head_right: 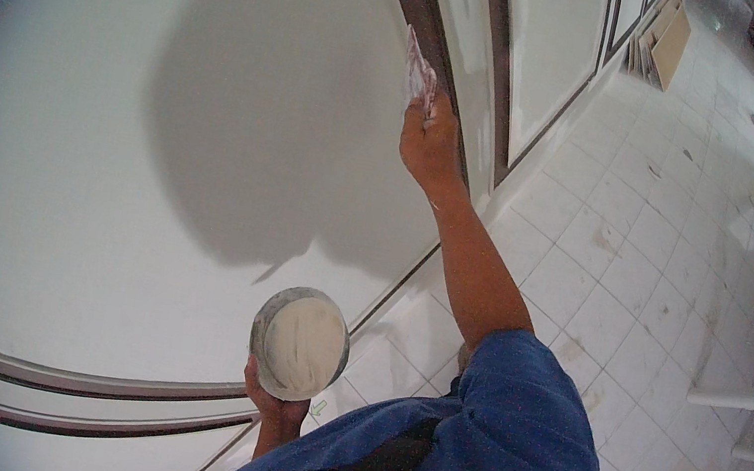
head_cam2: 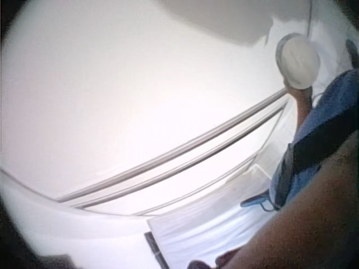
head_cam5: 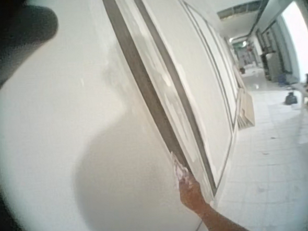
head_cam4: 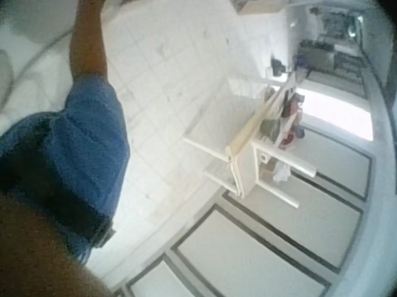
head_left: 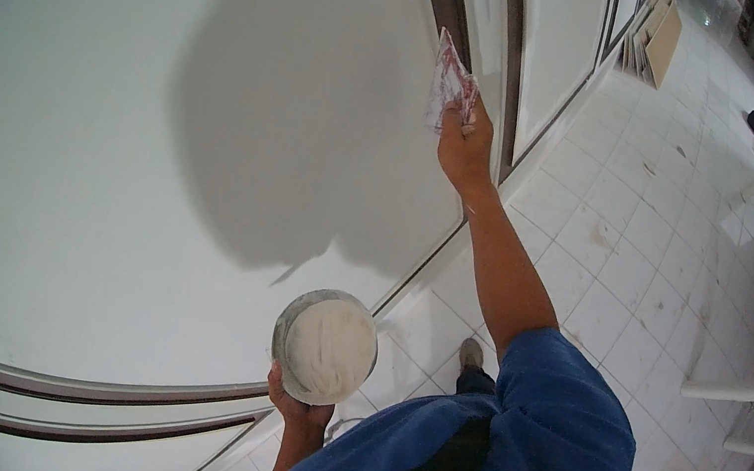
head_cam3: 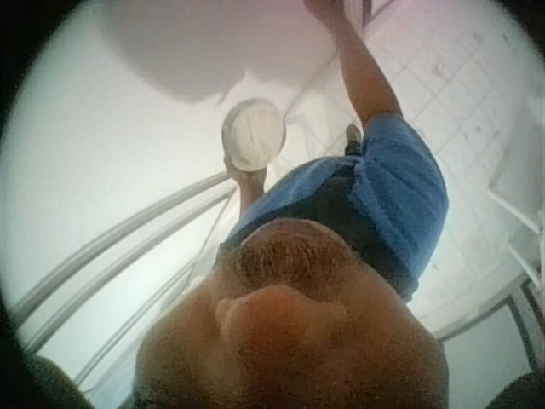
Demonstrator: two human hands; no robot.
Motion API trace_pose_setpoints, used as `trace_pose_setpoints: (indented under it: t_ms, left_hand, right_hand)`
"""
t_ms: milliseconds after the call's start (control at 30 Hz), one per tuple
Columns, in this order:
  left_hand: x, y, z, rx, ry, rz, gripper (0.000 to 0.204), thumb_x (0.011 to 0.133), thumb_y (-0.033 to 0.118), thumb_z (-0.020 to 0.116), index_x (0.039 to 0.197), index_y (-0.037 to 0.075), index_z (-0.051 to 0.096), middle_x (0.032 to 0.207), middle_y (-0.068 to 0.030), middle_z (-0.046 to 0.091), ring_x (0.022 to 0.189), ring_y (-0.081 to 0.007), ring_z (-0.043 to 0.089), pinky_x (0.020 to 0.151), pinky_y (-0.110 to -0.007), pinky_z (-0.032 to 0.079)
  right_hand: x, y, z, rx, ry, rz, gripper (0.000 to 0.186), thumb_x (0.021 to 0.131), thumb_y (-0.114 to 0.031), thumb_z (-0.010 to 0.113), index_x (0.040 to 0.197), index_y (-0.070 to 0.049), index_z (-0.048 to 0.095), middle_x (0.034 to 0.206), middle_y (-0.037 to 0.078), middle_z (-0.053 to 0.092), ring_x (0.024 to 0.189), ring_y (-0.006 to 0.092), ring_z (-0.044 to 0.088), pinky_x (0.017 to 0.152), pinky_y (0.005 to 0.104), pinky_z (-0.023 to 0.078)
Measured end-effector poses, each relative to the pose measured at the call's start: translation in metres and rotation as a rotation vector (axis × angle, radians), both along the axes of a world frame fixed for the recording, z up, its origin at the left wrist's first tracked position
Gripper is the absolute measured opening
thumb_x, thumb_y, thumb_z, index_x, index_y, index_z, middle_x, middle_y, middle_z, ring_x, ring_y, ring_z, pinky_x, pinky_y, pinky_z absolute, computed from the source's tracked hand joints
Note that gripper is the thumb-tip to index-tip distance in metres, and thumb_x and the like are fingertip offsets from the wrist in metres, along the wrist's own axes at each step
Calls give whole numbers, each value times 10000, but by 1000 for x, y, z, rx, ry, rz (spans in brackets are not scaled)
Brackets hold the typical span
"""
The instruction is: The person scoops a white compound from a bag into a small metal bowl, then stands up and walks to a wall. They use a small putty knife to apply the white compound to holes or gaps in the wall surface.
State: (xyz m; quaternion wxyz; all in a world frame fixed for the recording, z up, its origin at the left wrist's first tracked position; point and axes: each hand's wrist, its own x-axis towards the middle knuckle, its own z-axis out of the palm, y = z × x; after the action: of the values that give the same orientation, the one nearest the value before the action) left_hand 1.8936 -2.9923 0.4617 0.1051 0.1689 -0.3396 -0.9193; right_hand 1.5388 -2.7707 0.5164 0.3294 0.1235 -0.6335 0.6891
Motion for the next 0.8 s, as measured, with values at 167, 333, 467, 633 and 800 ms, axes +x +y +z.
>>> trace_pose_setpoints:
  t_ms: [167,333,467,633,800]
  left_hand:
    - [-3,3,7,-1,-14,14,673,887,531,517,1429,142,432,1446,-118,458,1316,-345,449,1075,-558,384]
    - [-7,13,16,-1,12,34,673,876,530,532,1417,138,445,1425,-114,479,1291,-343,473,1050,-556,409]
    - [-5,9,10,-15,-31,58,683,870,539,535,1417,140,447,1418,-111,489,1282,-339,482,1037,-554,422]
    - [-4,7,3,-33,-19,56,680,873,547,529,1416,145,452,1427,-108,485,1284,-334,483,1037,-548,423]
    - [-2,7,-1,-40,-10,65,677,873,549,528,1415,150,456,1433,-109,481,1292,-335,472,1044,-557,408]
  right_hand:
    - [-4,-13,22,194,173,-168,506,888,11,492,1391,2,444,1275,193,550,1148,292,528,975,387,418]
    - [0,-31,72,410,283,-371,640,794,79,528,1417,24,392,1398,248,460,1305,410,425,1066,531,317]
    - [-14,-45,91,471,268,-469,712,794,95,525,1468,18,310,1448,259,403,1351,431,360,1110,532,267]
    - [-19,-49,100,485,224,-482,732,801,84,544,1481,23,278,1449,279,393,1365,459,325,1092,569,257]
    - [-24,-52,107,497,228,-513,717,816,75,533,1480,38,265,1455,286,383,1363,466,322,1093,569,254]
